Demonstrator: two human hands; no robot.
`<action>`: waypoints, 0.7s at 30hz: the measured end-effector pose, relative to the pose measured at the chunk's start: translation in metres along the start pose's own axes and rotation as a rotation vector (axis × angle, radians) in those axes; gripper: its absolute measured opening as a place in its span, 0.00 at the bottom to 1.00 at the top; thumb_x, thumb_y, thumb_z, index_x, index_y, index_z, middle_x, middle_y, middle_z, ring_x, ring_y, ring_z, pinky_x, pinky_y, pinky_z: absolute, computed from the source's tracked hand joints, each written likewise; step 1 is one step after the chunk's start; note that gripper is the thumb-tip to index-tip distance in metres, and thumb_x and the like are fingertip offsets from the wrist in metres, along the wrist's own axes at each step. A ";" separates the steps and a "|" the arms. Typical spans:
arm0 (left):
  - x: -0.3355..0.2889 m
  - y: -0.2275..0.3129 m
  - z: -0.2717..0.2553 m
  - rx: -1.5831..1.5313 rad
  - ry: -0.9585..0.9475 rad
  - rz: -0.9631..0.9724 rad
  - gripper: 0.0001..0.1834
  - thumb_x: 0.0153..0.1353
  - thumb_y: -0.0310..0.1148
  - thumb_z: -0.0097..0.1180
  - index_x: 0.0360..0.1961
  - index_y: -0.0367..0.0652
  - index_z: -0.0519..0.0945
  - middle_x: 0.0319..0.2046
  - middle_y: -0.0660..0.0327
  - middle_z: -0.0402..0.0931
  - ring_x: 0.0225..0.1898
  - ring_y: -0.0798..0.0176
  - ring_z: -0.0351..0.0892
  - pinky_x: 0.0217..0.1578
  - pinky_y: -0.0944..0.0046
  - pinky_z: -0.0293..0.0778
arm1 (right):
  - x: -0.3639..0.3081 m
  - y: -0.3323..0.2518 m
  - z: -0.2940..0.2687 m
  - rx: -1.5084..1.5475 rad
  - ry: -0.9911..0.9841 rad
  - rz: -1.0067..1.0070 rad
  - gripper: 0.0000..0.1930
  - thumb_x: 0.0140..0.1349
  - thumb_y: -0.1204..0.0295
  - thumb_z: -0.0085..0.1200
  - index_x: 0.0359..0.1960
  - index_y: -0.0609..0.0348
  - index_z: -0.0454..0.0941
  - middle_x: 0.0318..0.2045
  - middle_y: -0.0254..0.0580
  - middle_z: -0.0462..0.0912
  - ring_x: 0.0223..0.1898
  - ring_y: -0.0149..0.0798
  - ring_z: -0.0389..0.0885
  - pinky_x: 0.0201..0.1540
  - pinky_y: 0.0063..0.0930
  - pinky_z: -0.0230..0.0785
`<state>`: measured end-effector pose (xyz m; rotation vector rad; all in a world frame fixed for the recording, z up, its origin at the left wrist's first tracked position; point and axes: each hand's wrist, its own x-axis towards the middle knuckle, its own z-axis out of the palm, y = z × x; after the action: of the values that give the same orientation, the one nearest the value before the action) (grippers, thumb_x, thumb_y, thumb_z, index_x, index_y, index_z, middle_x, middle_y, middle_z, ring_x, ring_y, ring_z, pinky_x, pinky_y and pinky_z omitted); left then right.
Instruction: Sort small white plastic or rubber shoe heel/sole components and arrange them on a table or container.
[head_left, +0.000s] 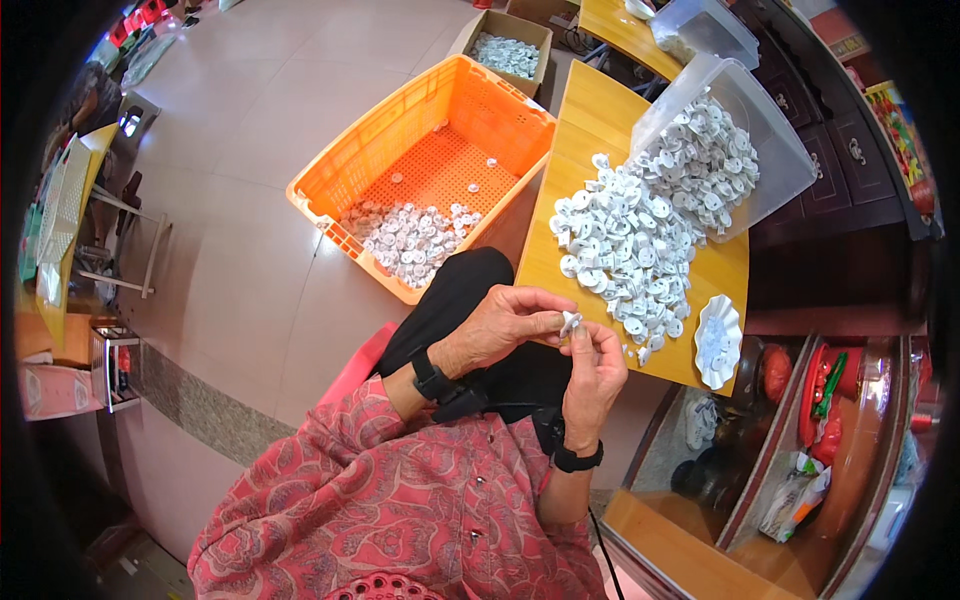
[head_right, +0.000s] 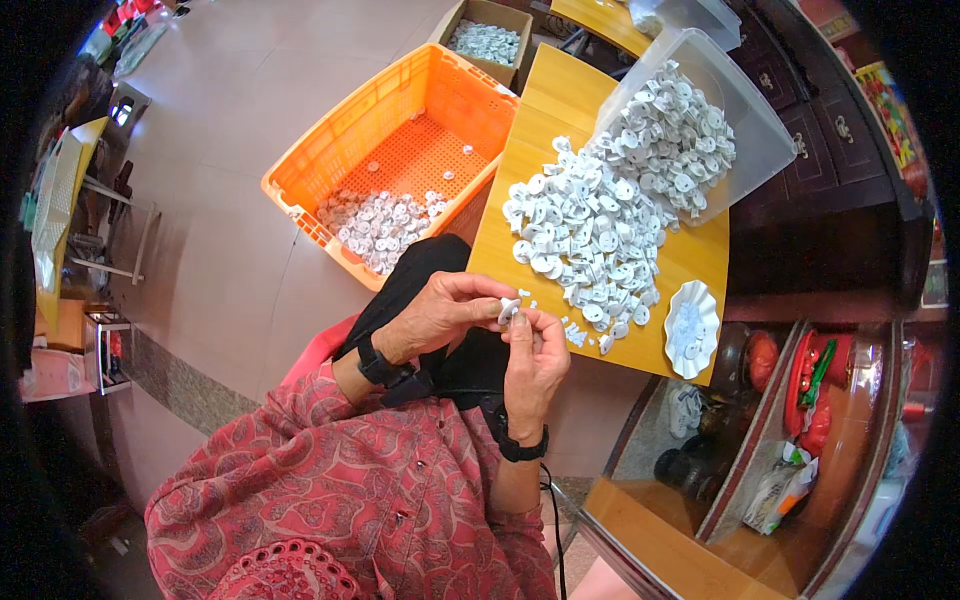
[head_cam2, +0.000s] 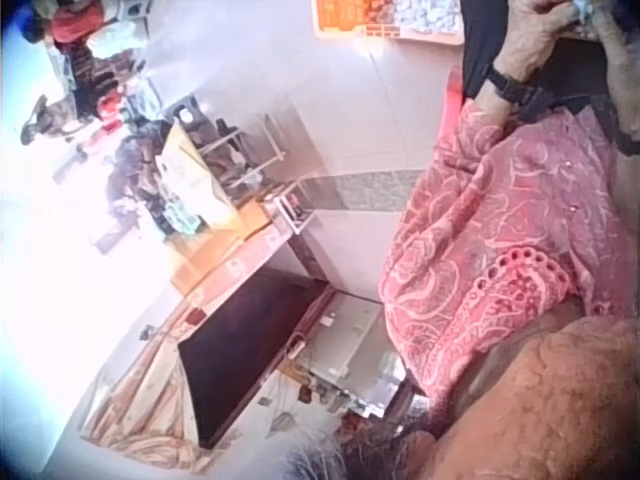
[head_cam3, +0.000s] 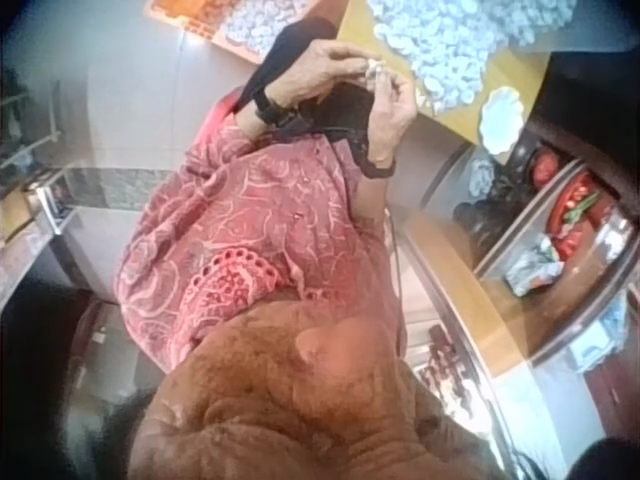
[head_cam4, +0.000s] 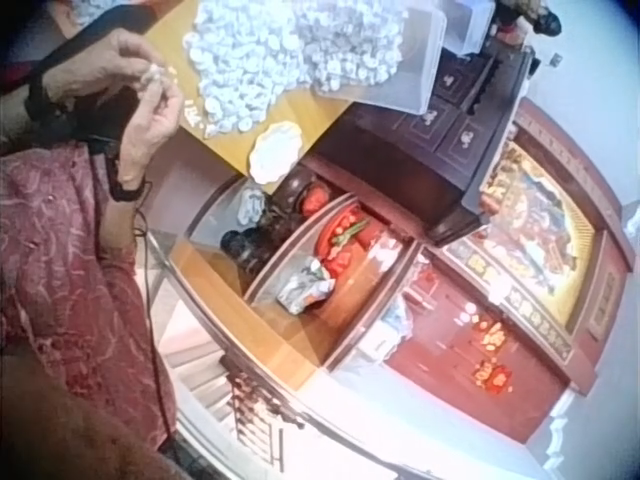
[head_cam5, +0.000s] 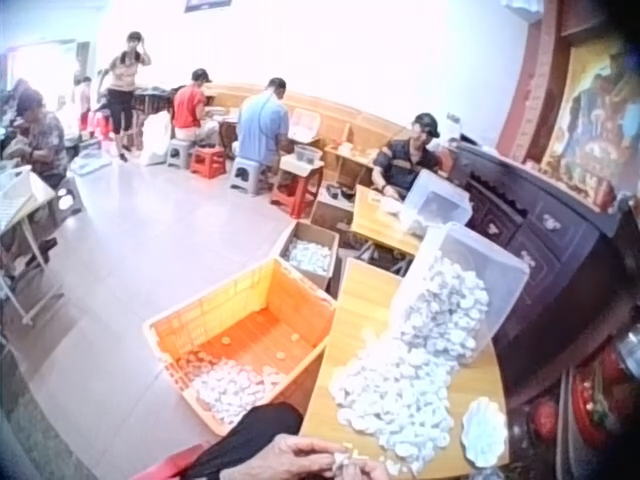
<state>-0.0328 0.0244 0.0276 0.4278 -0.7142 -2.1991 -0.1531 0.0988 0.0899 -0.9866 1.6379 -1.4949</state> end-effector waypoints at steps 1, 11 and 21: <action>0.000 0.000 0.000 0.014 -0.007 0.010 0.14 0.66 0.27 0.60 0.51 0.33 0.82 0.41 0.55 0.84 0.40 0.66 0.85 0.44 0.66 0.83 | 0.000 0.000 0.000 -0.018 0.008 0.004 0.06 0.69 0.73 0.55 0.40 0.65 0.78 0.33 0.32 0.80 0.32 0.22 0.74 0.37 0.16 0.68; -0.001 0.020 -0.001 0.131 0.021 -0.054 0.14 0.66 0.28 0.60 0.51 0.35 0.82 0.42 0.58 0.83 0.38 0.69 0.82 0.40 0.70 0.79 | 0.009 0.011 0.000 -0.071 -0.003 -0.024 0.07 0.69 0.74 0.55 0.41 0.67 0.76 0.34 0.35 0.81 0.32 0.24 0.77 0.37 0.18 0.71; 0.016 0.047 -0.093 0.031 0.683 0.336 0.13 0.65 0.29 0.61 0.48 0.33 0.79 0.34 0.61 0.80 0.34 0.67 0.80 0.35 0.70 0.79 | 0.016 0.041 -0.064 -0.373 0.336 -0.070 0.09 0.67 0.71 0.58 0.41 0.67 0.80 0.31 0.32 0.80 0.31 0.23 0.74 0.34 0.20 0.69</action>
<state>0.0306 -0.0463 -0.0185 0.9392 -0.4018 -1.5787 -0.2198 0.1160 0.0546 -1.0351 2.2016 -1.4924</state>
